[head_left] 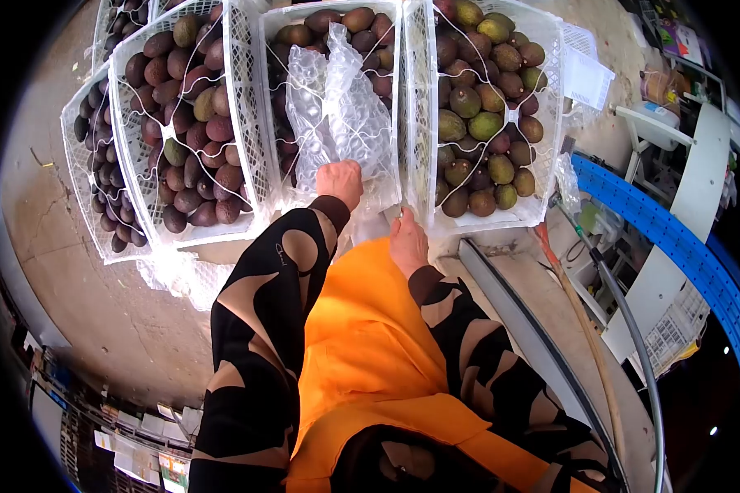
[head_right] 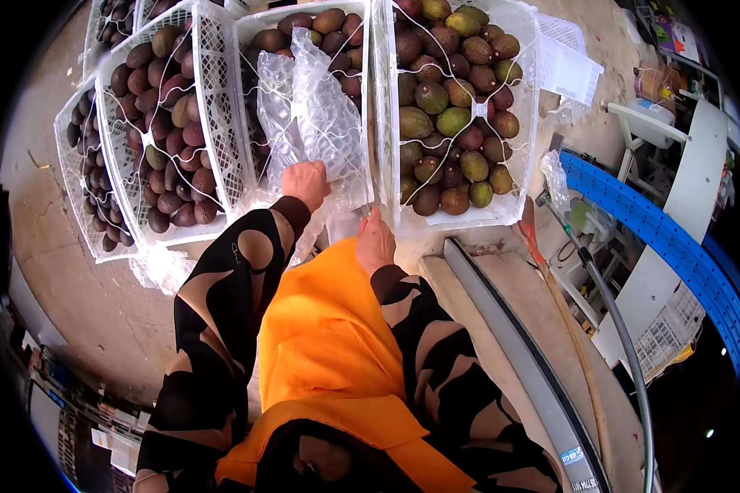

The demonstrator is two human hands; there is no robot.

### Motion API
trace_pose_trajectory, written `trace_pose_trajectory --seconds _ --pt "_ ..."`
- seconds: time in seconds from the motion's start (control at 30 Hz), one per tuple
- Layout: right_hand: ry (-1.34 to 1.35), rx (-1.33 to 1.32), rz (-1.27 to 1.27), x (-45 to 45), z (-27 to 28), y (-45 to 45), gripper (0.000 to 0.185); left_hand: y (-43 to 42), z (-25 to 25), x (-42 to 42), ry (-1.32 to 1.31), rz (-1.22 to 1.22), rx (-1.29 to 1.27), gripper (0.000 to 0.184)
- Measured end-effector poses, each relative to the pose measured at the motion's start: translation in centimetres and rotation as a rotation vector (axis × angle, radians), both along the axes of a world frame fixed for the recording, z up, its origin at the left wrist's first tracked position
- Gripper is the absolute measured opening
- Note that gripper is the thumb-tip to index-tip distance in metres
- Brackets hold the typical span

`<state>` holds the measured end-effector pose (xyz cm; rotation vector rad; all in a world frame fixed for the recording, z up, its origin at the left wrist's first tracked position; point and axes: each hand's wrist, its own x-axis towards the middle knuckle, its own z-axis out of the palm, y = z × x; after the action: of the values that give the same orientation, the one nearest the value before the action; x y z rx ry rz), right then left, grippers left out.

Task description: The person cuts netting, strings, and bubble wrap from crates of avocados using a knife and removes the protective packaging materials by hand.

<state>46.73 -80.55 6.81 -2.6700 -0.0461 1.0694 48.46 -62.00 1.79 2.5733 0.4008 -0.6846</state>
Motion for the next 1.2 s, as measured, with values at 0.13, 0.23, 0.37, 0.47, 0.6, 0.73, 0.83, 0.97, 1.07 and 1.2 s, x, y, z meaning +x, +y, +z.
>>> trace_pose_trajectory --seconds 0.13,0.23,0.37,0.47,0.6,0.73,0.83,0.97,1.07,1.2 --pt "0.003 -0.069 -0.032 -0.2 -1.8 0.7 0.031 0.7 -0.1 -0.4 0.012 -0.142 0.130 0.010" --pt "-0.140 0.024 -0.082 -0.5 -1.9 1.7 0.033 6.6 4.1 -3.8 0.014 -0.167 -0.001 0.021" --pt "-0.283 0.254 -0.369 -5.2 1.7 -1.0 0.036 5.7 11.2 -6.5 -0.089 -0.060 -0.125 0.012" --pt "-0.320 0.359 -0.362 -2.4 4.5 -0.3 0.034 4.3 13.2 -9.6 -0.162 -0.042 -0.151 0.004" --pt "-0.349 0.393 0.026 5.8 4.9 8.2 0.026 -3.1 8.3 -12.7 -0.032 -0.111 -0.071 0.017" --pt "-0.417 0.601 0.561 11.9 -3.2 16.1 0.028 -6.3 3.4 -14.3 -0.020 0.113 -0.152 0.031" --pt "-0.264 0.567 0.639 12.6 -7.6 18.3 0.030 -5.3 0.5 -15.8 -0.011 0.424 -0.274 0.051" --pt "-0.247 0.519 0.715 12.5 -10.4 20.8 0.031 -5.3 -4.5 -16.3 -0.007 0.537 -0.365 0.066" --pt "-0.242 0.454 0.760 12.7 -11.9 22.4 0.027 -4.0 -2.0 -14.0 0.030 0.438 -0.471 0.065" --pt "-0.282 0.295 0.747 13.6 -13.2 22.3 0.023 -0.2 1.0 -11.2 -0.179 0.705 -0.647 0.034"
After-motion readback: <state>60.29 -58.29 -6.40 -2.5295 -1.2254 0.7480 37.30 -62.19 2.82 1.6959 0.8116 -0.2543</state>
